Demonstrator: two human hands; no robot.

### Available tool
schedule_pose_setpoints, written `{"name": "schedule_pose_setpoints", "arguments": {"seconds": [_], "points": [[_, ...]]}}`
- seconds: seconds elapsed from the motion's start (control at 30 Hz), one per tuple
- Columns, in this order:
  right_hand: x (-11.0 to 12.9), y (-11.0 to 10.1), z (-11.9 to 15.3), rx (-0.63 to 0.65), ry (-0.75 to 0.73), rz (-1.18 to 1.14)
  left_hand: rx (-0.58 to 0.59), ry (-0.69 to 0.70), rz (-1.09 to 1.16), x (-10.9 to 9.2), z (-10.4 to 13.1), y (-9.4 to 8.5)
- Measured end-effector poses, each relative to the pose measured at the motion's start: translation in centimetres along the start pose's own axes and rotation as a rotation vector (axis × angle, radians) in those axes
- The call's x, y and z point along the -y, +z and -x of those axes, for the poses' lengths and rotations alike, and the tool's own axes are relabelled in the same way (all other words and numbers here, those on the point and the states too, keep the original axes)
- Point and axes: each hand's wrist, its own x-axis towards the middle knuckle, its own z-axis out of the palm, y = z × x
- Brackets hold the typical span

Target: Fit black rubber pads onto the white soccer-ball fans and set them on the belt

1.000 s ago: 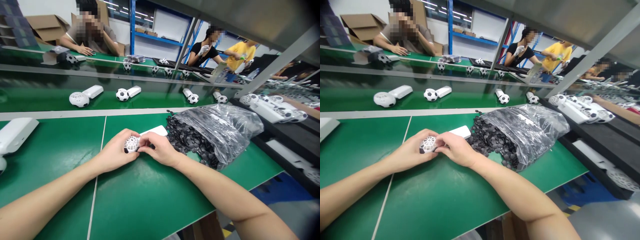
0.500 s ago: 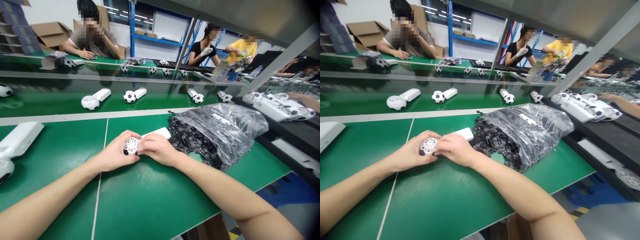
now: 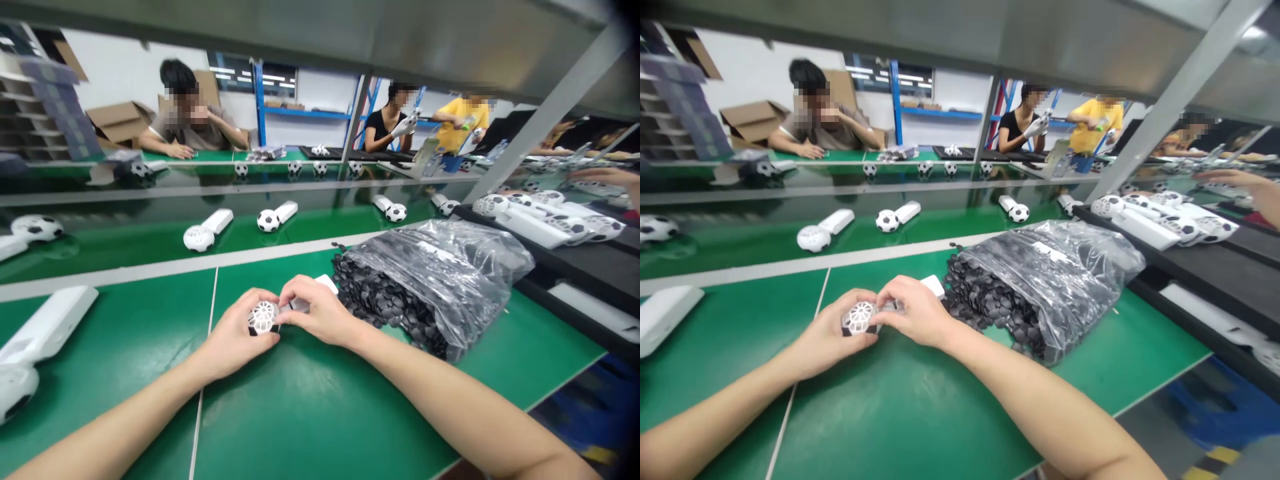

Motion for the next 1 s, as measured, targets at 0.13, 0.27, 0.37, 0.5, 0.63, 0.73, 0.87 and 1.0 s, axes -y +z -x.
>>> {"name": "schedule_pose_setpoints", "arguments": {"seconds": [0.13,0.27,0.37,0.5,0.63,0.73,0.87,1.0], "points": [[-0.3,-2.0,0.0,-0.221,0.023,0.057,-0.227,-0.028,-0.092,0.4,-4.5,-1.9],[-0.8,-3.4,0.8,-0.170,0.136,0.225,-0.490,-0.026,-0.324,1.8,-10.7,-5.4],[-0.9,-4.2,1.3,-0.001,0.333,0.483,-0.561,-0.123,-0.488,4.2,-13.1,-7.8],[-0.9,-4.9,1.6,0.296,0.522,0.642,-0.401,-0.254,-0.655,7.7,-13.4,-9.5],[-1.2,-4.9,1.6,0.370,0.473,0.643,-0.246,-0.240,-0.775,8.3,-12.7,-9.7],[-1.6,-4.9,1.5,0.363,0.464,0.639,-0.207,-0.259,-0.826,6.7,-11.4,-9.5],[-1.8,-4.8,1.5,0.361,0.459,0.625,-0.042,-0.259,-0.865,3.5,-7.0,-7.7],[-1.6,-4.7,1.3,0.286,0.425,0.585,0.221,-0.128,-0.754,0.3,-1.7,-4.7]]}}
